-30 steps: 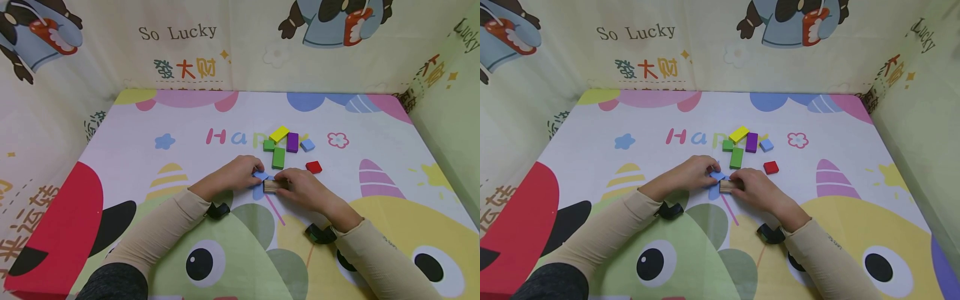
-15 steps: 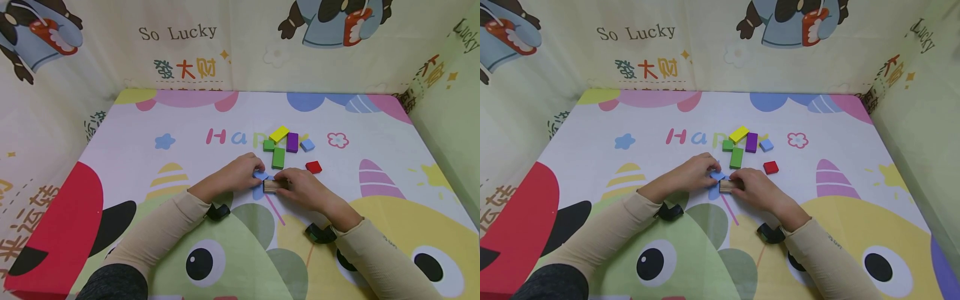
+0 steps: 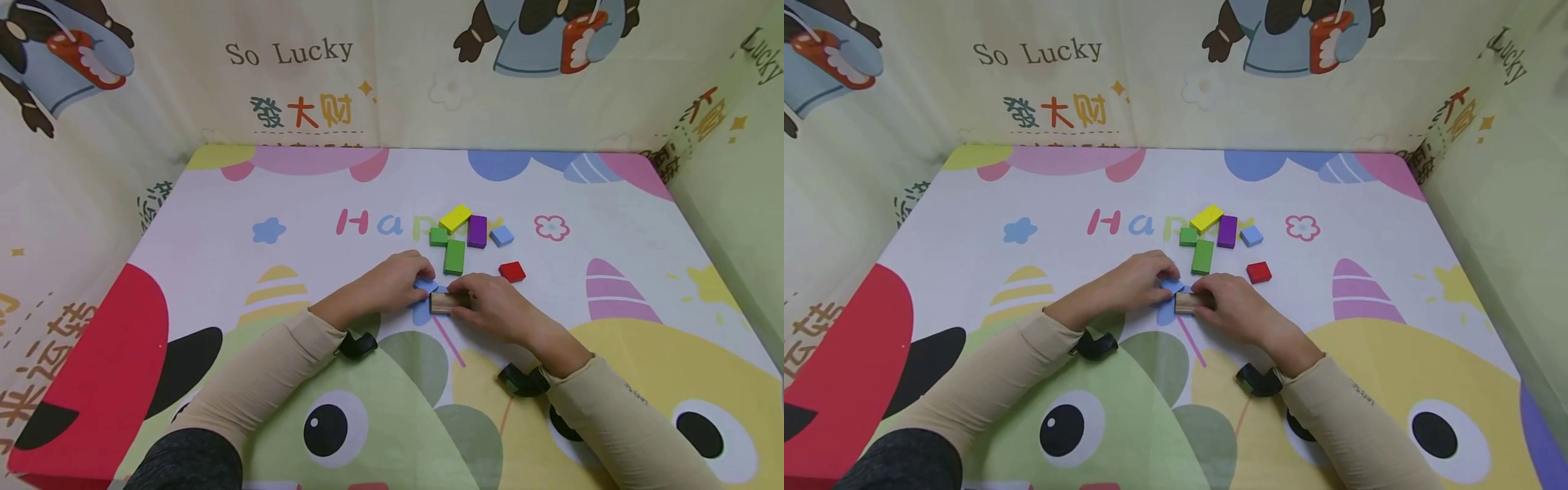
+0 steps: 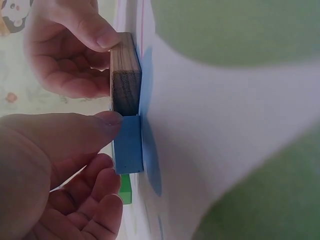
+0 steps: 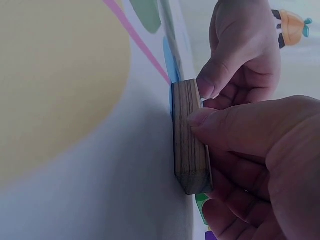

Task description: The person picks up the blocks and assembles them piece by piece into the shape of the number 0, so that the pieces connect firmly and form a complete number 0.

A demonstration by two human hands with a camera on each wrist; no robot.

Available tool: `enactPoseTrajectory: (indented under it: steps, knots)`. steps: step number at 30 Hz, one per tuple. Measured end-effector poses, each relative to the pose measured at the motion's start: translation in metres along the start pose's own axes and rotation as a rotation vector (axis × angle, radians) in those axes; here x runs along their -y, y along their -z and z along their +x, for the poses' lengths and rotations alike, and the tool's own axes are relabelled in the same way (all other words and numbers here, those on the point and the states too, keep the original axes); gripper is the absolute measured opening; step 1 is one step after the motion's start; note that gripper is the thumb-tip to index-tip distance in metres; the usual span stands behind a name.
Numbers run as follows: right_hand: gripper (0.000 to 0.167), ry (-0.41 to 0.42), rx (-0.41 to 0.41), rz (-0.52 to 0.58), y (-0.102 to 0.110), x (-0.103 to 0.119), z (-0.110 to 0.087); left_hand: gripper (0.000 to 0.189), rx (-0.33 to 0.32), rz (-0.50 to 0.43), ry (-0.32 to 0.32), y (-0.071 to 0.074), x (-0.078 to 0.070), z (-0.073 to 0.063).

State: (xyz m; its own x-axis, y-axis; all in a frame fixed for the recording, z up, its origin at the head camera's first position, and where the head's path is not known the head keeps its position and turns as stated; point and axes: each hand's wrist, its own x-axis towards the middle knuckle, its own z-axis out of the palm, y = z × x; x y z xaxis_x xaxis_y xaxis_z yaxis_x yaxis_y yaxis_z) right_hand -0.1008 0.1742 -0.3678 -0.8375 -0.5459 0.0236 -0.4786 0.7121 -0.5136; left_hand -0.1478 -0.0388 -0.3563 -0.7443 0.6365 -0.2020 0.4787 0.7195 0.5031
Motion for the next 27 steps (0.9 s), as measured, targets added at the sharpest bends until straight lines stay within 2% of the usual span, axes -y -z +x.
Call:
enactPoseTrajectory:
  steps: [17, 27]
  knots:
    - [0.031, -0.011, 0.002, 0.008, 0.0001, 0.0011, -0.0002, 0.024, -0.004, 0.027, -0.029, -0.0005, -0.0031, -0.0021]
    - [0.032, -0.018, 0.007, 0.000, 0.0008, 0.0018, -0.0004, 0.028, -0.008, 0.013, -0.021, -0.0023, -0.0051, -0.0029]
